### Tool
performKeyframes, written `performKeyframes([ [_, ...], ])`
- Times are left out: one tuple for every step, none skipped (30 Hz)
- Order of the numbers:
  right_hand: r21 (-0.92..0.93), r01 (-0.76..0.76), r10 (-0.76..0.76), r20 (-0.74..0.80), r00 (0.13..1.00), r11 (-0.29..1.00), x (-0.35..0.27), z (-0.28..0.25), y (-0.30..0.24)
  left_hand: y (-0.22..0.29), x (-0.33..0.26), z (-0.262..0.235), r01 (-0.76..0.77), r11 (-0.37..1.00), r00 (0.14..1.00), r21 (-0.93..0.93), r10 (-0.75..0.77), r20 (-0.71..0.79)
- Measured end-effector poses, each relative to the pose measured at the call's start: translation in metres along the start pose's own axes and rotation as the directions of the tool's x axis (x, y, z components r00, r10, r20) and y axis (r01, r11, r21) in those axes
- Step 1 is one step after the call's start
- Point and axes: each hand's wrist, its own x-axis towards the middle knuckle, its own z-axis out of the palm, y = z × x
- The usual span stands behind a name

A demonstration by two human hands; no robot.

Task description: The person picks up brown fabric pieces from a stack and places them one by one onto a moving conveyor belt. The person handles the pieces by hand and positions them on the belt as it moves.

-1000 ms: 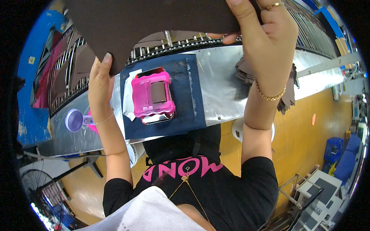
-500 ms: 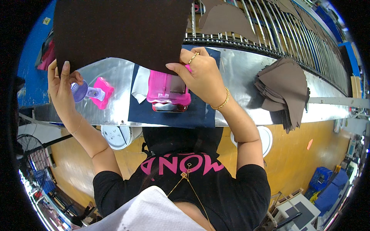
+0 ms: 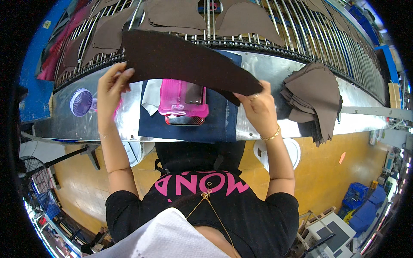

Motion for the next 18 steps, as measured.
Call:
performKeyframes([
  [0.005, -0.108, 0.108, 0.023, 0.994, 0.994, -0.010, -0.003, 0.005, 0.004, 0.004, 0.007, 0.014, 0.998, 0.997, 0.069, -0.019, 0.072],
  [-0.073, -0.073, 0.076, 0.031, 0.997, 0.995, -0.022, -0.009, 0.019, 0.008, 0.009, 0.015, -0.020, 0.993, 0.991, 0.115, 0.004, 0.137],
  [-0.041, -0.140, 0.141, 0.027, 0.990, 0.989, -0.030, -0.015, 0.023, 0.011, 0.012, 0.022, -0.057, 0.985, 0.980, 0.162, 0.024, 0.199],
  [-0.009, -0.206, 0.206, 0.024, 0.978, 0.979, -0.040, -0.022, 0.024, 0.015, 0.016, 0.029, -0.191, 0.967, 0.960, 0.168, 0.149, 0.235],
  [0.019, -0.276, 0.276, 0.019, 0.961, 0.961, -0.049, -0.030, 0.025, 0.019, 0.020, 0.038, -0.326, 0.931, 0.921, 0.164, 0.273, 0.277],
  [0.025, -0.308, 0.308, 0.000, 0.951, 0.951, -0.058, -0.039, 0.029, 0.023, 0.022, 0.047, -0.454, 0.877, 0.864, 0.157, 0.390, 0.317],
  [0.032, -0.339, 0.340, -0.018, 0.940, 0.940, -0.065, -0.048, 0.034, 0.027, 0.022, 0.055, -0.472, 0.871, 0.844, 0.135, 0.402, 0.355],
  [0.059, -0.340, 0.343, -0.058, 0.937, 0.939, -0.074, -0.058, 0.039, 0.032, 0.023, 0.064, -0.495, 0.862, 0.817, 0.110, 0.419, 0.396],
  [0.039, -0.484, 0.484, 0.017, 0.875, 0.874, -0.076, -0.076, 0.034, 0.037, 0.024, 0.072, -0.512, 0.854, 0.793, 0.086, 0.432, 0.430],
  [0.084, -0.522, 0.525, -0.022, 0.851, 0.849, -0.090, -0.087, 0.042, 0.047, 0.021, 0.078, -0.478, 0.870, 0.799, 0.118, 0.375, 0.470],
  [0.126, -0.561, 0.571, -0.071, 0.818, 0.818, -0.103, -0.100, 0.048, 0.052, 0.023, 0.088, -0.565, 0.813, 0.755, 0.140, 0.440, 0.487],
  [0.241, -0.550, 0.570, -0.018, 0.821, 0.799, -0.103, -0.111, 0.044, 0.055, 0.025, 0.095, -0.641, 0.748, 0.712, 0.173, 0.494, 0.500],
  [0.353, -0.537, 0.562, 0.036, 0.826, 0.766, -0.101, -0.123, 0.040, 0.059, 0.026, 0.102, -0.709, 0.675, 0.665, 0.204, 0.542, 0.514],
  [0.288, -0.515, 0.518, 0.071, 0.853, 0.808, -0.103, -0.132, 0.041, 0.064, 0.027, 0.108, -0.709, 0.675, 0.653, 0.204, 0.519, 0.552],
  [0.281, -0.522, 0.524, 0.075, 0.848, 0.805, -0.102, -0.136, 0.043, 0.069, 0.032, 0.114, -0.744, 0.638, 0.630, 0.198, 0.572, 0.525],
  [0.275, -0.529, 0.529, 0.080, 0.845, 0.803, -0.099, -0.139, 0.045, 0.072, 0.040, 0.120, -0.776, 0.600, 0.606, 0.196, 0.622, 0.496],
  [0.255, -0.547, 0.550, 0.069, 0.833, 0.797, -0.096, -0.145, 0.042, 0.077, 0.053, 0.129, -0.812, 0.559, 0.564, 0.168, 0.681, 0.467],
  [0.267, -0.559, 0.582, -0.009, 0.813, 0.785, -0.089, -0.142, 0.046, 0.084, 0.062, 0.135, -0.833, 0.520, 0.547, 0.189, 0.727, 0.414],
])
